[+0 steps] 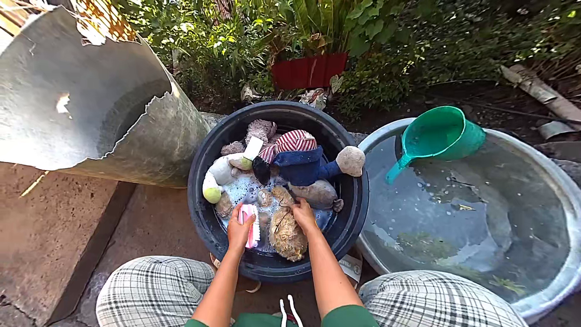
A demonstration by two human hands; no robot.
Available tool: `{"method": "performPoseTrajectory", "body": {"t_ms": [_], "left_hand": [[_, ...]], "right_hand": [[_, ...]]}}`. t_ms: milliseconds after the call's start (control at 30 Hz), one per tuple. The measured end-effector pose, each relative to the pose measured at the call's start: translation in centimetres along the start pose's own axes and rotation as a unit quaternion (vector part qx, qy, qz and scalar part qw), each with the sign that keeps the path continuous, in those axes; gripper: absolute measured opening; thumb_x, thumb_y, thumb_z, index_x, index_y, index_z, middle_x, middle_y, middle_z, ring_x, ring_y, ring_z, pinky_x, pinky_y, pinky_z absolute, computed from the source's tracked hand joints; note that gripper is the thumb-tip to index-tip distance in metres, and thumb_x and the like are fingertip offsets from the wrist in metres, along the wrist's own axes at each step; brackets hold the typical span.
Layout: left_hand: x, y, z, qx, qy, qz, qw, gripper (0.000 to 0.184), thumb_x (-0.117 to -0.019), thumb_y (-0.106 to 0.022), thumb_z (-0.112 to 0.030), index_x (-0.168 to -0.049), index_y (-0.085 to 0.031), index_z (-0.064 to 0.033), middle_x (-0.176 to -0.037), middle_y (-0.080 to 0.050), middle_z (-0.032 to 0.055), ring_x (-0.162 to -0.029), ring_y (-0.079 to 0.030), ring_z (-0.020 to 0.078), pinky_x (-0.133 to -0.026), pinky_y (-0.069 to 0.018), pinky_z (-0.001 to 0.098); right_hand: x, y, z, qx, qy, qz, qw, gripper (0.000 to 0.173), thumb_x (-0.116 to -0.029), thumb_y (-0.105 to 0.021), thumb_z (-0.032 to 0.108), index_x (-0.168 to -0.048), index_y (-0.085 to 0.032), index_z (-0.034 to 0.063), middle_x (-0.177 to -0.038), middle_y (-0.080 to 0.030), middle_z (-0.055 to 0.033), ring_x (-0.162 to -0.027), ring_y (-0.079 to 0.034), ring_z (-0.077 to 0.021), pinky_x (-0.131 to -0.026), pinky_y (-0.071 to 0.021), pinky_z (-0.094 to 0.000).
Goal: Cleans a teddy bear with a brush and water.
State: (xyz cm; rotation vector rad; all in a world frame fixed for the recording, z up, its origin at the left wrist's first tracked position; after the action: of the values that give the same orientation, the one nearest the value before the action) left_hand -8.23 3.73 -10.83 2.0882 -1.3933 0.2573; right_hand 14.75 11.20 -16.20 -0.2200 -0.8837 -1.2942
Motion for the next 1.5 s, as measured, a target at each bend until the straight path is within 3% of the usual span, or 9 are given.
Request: {"method": "performPoseTrajectory", "body": {"t_ms": [233,333,500,733,833,1033,1200,1333,1500], "left_hand": [[-1.9,-0.8,-2.8,-0.219,-0.009,0.004,0.976,0.069,-0.0964,-0.071,-0.027,-0.158,-0.040,-0.0191,-0.140,-0.062,0.0187,-0.125,-0.062,0.0398,-0.103,-0.0466,0.0634],[-2.1,-0.6,-3.4,-0.241,-0.017,0.004,0.970,0.069,-0.0972,-0.070,-0.029,-0.158,-0.040,-0.0204,-0.135,-0.065,0.0194,-0.120,-0.064,0.0408,-0.101,-0.0474,0.0642],[-2.0,0.2,-4.2,-0.191,-0.066,0.000,0.979,0.067,-0.0958,-0.072,-0.026,-0.156,-0.044,-0.0133,-0.138,-0.063,0.0188,-0.124,-0.063,0.0373,-0.104,-0.0473,0.0601],[-0.9,0.5,-6.2,-0.118,-0.127,0.021,0.985,0.067,-0.0943,-0.072,-0.026,-0.154,-0.046,-0.0139,-0.137,-0.064,0.0183,-0.120,-0.065,0.0332,-0.103,-0.0499,0.0569],[-0.6,0.7,-6.9,-0.088,-0.159,0.027,0.983,0.067,-0.0934,-0.073,-0.026,-0.154,-0.047,-0.0140,-0.132,-0.066,0.0179,-0.113,-0.068,0.0309,-0.099,-0.0529,0.0543],[-1.2,1.4,-5.7,-0.004,-0.128,-0.077,0.989,0.069,-0.0936,-0.075,-0.018,-0.154,-0.044,-0.0079,-0.141,-0.060,0.0215,-0.125,-0.062,0.0345,-0.105,-0.0492,0.0551],[-2.7,-1.5,-3.0,-0.266,0.033,0.004,0.963,0.076,-0.0984,-0.067,-0.029,-0.163,-0.028,-0.0221,-0.130,-0.067,0.0226,-0.120,-0.064,0.0432,-0.099,-0.0484,0.0649],[-3.6,-5.3,-0.1,-0.406,0.045,0.101,0.907,0.076,-0.1015,-0.058,-0.023,-0.165,-0.019,-0.0347,-0.135,-0.065,0.0191,-0.123,-0.063,0.0405,-0.100,-0.0490,0.0615],[-5.7,-6.3,2.5,-0.428,0.025,0.128,0.894,0.080,-0.0991,-0.052,-0.008,-0.166,-0.017,-0.0328,-0.136,-0.064,0.0218,-0.125,-0.062,0.0420,-0.104,-0.0476,0.0604]], "right_hand": [[-0.1,-2.2,2.8,0.245,0.041,0.074,0.966,0.066,-0.0953,-0.064,0.054,-0.140,-0.059,0.0058,-0.147,-0.054,-0.0192,-0.141,-0.044,-0.0379,-0.112,-0.0357,-0.0604],[-0.8,-2.8,2.8,0.163,0.129,0.046,0.977,0.053,-0.0892,-0.074,0.032,-0.129,-0.064,-0.0015,-0.141,-0.057,-0.0217,-0.138,-0.044,-0.0403,-0.113,-0.0330,-0.0592],[0.1,-2.0,3.2,-0.071,0.168,0.038,0.983,0.035,-0.0803,-0.075,0.008,-0.111,-0.062,-0.0033,-0.106,-0.066,-0.0190,-0.099,-0.065,-0.0253,-0.090,-0.0529,-0.0445],[5.2,2.5,8.3,-0.117,0.225,-0.009,0.967,0.059,-0.0766,-0.081,-0.003,-0.125,-0.048,0.0010,-0.109,-0.065,-0.0176,-0.101,-0.066,-0.0222,-0.091,-0.0554,-0.0400],[7.2,3.3,9.6,-0.030,0.267,0.005,0.963,0.074,-0.0814,-0.081,0.007,-0.147,-0.047,0.0049,-0.126,-0.066,-0.0199,-0.117,-0.065,-0.0291,-0.104,-0.0497,-0.0490],[8.1,2.9,7.2,0.047,0.222,-0.047,0.973,0.053,-0.0852,-0.080,0.034,-0.125,-0.066,0.0013,-0.113,-0.071,-0.0182,-0.110,-0.067,-0.0299,-0.101,-0.0489,-0.0536],[6.0,2.2,3.3,-0.067,0.115,-0.082,0.988,0.047,-0.0987,-0.068,0.033,-0.126,-0.063,-0.0048,-0.118,-0.068,-0.0222,-0.113,-0.066,-0.0291,-0.102,-0.0494,-0.0480],[5.4,2.9,2.0,-0.074,0.030,-0.087,0.993,0.065,-0.1128,-0.023,0.042,-0.130,-0.062,-0.0073,-0.133,-0.060,-0.0291,-0.129,-0.056,-0.0359,-0.110,-0.0395,-0.0542],[5.0,2.2,2.1,-0.129,0.044,-0.066,0.988,0.058,-0.1134,-0.026,0.036,-0.141,-0.054,-0.0064,-0.144,-0.053,-0.0268,-0.137,-0.050,-0.0310,-0.116,-0.0352,-0.0486]]}}
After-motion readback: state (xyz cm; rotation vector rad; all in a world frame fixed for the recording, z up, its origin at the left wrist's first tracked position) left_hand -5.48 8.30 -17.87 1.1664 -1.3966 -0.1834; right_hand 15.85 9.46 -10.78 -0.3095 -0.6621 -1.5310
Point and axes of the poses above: each hand's wrist, its own x-axis away from the middle knuckle, its own y-axis out of the back of the hand, z = x × y, the point moved 7 cm from there along -x, towards the middle knuckle
